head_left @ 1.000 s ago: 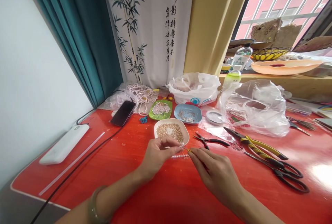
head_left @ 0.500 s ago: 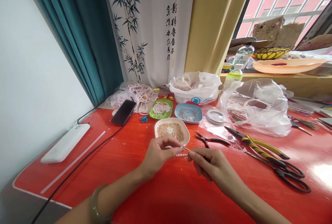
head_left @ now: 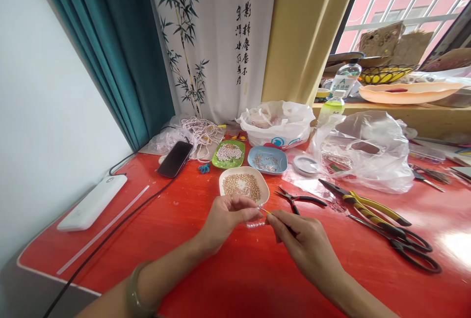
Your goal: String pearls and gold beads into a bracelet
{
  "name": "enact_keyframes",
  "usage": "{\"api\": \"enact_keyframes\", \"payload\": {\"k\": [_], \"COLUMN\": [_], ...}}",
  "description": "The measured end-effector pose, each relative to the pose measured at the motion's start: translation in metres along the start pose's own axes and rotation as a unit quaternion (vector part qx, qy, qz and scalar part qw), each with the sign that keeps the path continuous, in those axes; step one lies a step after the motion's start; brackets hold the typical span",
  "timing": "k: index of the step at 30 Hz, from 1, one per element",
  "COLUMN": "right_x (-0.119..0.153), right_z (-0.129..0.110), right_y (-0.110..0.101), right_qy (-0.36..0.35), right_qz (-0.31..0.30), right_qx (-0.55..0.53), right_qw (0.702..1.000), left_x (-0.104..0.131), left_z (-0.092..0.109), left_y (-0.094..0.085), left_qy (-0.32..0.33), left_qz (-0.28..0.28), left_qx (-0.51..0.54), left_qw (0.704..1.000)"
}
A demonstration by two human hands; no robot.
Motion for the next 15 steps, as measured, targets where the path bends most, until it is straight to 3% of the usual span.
{"api": "enact_keyframes", "payload": {"k": [7,15], "right_x": [0.0061,0.0057], "right_z": [-0.0014,-0.0061], "right_y": [-0.0007,-0.0022], "right_qy": [-0.038,-0.071], "right_qz": [0.031,0.018], "right_qx": [0.058,0.062], "right_qw": [0.997,0.995], "left_x": [-0.0009,-0.0009], "left_z": [-0.0077,-0.0029], "left_y": [0.0028,0.0057], "left_qy": [-0.023,-0.011], "left_qz": [-0.025,-0.038], "left_qx": [0.066,0.077], "left_qw": [0.997,0.996]}}
Point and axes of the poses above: each hand's wrist, its own x-axis away from the middle knuckle, its own y-axis out of the palm, z = x × y, the point moved 8 cm from there along -x, towards the middle knuckle, and after that the axes turned 12 degrees about -z, right-handed, at the moved point
